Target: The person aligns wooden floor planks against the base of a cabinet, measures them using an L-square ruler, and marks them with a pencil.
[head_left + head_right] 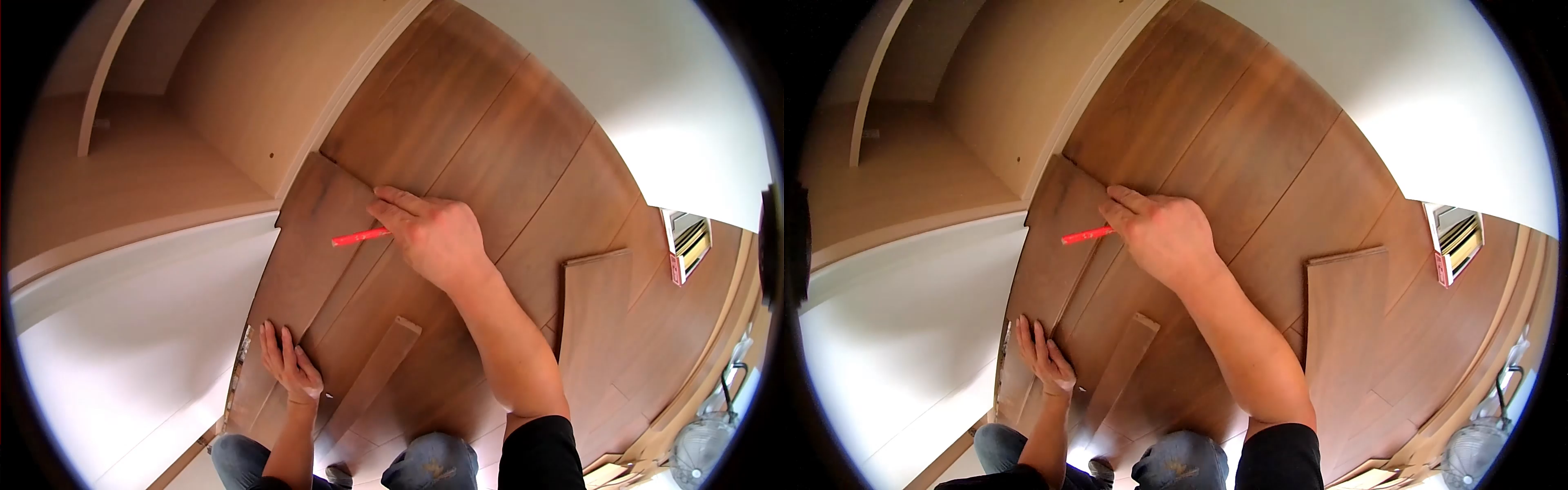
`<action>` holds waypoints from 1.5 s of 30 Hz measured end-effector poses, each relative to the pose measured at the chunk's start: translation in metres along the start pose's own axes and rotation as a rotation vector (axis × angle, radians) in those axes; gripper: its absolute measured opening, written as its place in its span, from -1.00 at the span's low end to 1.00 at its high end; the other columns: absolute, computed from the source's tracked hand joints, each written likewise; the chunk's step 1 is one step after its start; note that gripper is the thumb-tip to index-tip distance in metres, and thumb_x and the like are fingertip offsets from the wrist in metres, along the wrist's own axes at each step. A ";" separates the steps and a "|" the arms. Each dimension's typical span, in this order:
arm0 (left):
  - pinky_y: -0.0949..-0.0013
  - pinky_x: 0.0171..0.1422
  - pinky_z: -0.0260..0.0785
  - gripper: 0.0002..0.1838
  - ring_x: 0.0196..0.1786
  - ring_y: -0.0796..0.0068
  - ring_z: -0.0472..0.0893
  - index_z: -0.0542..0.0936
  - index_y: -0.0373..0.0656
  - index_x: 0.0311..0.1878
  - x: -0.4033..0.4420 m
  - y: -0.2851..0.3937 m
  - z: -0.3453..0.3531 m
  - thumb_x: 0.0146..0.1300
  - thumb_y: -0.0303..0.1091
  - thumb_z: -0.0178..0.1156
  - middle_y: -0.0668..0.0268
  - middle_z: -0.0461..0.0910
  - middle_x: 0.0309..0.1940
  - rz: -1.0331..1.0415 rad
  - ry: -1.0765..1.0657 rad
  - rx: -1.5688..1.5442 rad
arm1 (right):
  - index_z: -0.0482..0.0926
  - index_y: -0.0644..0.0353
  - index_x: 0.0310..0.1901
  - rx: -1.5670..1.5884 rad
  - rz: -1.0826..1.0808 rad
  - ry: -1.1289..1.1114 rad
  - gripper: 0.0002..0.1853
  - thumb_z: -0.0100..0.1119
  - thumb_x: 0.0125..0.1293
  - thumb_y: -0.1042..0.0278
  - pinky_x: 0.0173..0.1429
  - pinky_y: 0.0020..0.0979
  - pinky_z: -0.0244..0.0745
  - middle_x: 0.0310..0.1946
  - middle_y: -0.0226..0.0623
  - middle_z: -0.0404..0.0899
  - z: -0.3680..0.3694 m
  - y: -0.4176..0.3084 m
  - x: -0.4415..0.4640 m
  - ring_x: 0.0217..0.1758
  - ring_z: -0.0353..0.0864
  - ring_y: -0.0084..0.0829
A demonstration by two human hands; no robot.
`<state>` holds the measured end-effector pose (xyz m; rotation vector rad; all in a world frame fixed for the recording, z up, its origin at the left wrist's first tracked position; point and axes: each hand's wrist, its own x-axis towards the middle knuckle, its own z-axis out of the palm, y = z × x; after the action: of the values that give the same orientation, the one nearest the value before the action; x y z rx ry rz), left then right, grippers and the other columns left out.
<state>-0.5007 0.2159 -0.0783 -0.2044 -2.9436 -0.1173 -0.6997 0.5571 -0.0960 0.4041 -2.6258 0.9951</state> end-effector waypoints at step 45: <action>-0.24 0.73 0.10 -0.50 0.69 -0.37 0.33 0.55 -0.31 0.56 0.002 0.002 -0.001 0.66 -0.38 0.01 -0.20 0.38 0.66 -0.021 -0.019 -0.005 | 0.86 0.05 0.00 0.039 -0.020 0.004 -0.70 0.39 0.23 0.47 -0.17 -0.36 0.79 0.21 -0.42 0.85 0.002 0.004 0.000 -0.16 0.87 -0.42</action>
<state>-0.5019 0.2177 -0.0767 -0.1766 -2.9648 -0.1258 -0.7017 0.5590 -0.0998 0.4361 -2.5973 1.0410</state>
